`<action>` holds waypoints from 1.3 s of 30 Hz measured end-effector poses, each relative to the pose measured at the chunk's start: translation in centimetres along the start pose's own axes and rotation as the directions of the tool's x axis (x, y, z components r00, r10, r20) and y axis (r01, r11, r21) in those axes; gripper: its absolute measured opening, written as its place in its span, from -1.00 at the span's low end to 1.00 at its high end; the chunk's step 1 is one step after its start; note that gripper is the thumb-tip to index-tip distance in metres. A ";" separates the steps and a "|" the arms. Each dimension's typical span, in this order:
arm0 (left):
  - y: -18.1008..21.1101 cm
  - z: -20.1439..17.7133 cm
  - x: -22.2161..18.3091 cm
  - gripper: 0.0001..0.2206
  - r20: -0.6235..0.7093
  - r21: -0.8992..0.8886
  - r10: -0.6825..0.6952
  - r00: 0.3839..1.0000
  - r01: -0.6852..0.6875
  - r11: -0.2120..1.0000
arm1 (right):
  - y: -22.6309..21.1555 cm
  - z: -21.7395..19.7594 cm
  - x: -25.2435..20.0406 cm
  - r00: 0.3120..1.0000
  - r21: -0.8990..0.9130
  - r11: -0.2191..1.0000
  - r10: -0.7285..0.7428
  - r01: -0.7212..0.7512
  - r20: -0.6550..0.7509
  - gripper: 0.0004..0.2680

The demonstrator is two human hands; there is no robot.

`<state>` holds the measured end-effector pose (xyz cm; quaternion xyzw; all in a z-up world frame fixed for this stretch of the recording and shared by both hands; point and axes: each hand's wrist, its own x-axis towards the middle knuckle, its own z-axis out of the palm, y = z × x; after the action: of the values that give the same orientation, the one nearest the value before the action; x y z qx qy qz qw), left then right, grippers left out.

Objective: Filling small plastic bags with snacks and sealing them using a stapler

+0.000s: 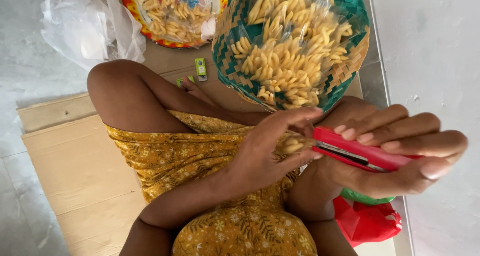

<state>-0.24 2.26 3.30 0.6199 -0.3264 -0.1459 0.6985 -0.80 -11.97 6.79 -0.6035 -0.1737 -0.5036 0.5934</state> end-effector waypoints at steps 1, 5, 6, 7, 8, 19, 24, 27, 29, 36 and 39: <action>0.1 -0.1 0.1 -0.39 0.000 0.000 0.000 1.000 0.000 1.000 | 0.1 -0.1 -0.1 1.000 0.000 1.000 0.000 0.000 -0.001 -0.75; 0.0 -0.1 0.2 -0.58 0.055 0.135 0.085 0.995 -0.092 0.987 | 0.3 -1.2 -0.3 0.992 0.073 0.997 0.021 -0.030 0.125 -0.78; -0.1 -0.1 0.2 -0.62 0.044 0.154 0.112 0.993 -0.118 0.981 | 0.3 -1.6 -0.4 0.981 0.069 0.997 0.026 -0.040 0.190 -0.79; -0.4 0.1 0.2 -0.62 0.046 0.155 0.112 0.993 -0.118 0.981 | 0.4 -2.0 -0.4 0.982 0.069 0.997 0.025 -0.039 0.189 -0.79; -0.8 0.2 0.2 -0.62 0.034 0.202 0.167 0.985 -0.170 0.965 | 0.4 -2.4 -0.5 0.971 0.125 0.989 0.043 -0.074 0.233 -0.86; -1.7 -0.1 0.5 -0.59 0.036 0.204 0.148 0.988 -0.152 0.967 | 1.1 -2.1 -0.9 0.995 0.128 0.989 0.057 -0.068 0.087 -0.81; -2.3 0.1 0.2 -0.65 -0.012 0.170 0.088 0.996 -0.085 0.982 | 1.2 -2.5 -0.6 0.998 -0.066 0.997 -0.040 0.044 0.052 -0.83; -2.3 0.0 0.0 -0.68 -0.010 0.182 0.072 0.997 -0.069 0.981 | 0.4 -2.4 -0.9 0.998 -0.171 0.984 0.040 -0.047 -0.043 -0.78; -2.5 0.2 0.1 -0.68 -0.030 0.189 0.098 0.995 -0.091 0.978 | 0.1 -1.6 -0.6 0.997 -0.195 0.981 -0.003 -0.012 -0.076 -0.75; -2.0 0.3 0.4 -0.62 -0.070 0.249 0.147 0.987 -0.125 0.960 | -0.2 -0.1 -0.2 0.964 -0.240 0.964 -0.166 0.114 -0.207 -0.70; -1.8 0.5 0.6 -0.63 -0.084 0.294 0.192 0.978 -0.160 0.942 | -0.7 -0.6 -0.6 0.996 -0.206 0.977 -0.070 0.057 -0.057 -0.70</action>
<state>0.22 1.18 1.68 0.6898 -0.3587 0.0006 0.6289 -1.88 -12.15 6.57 -0.6389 -0.1214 -0.5564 0.5172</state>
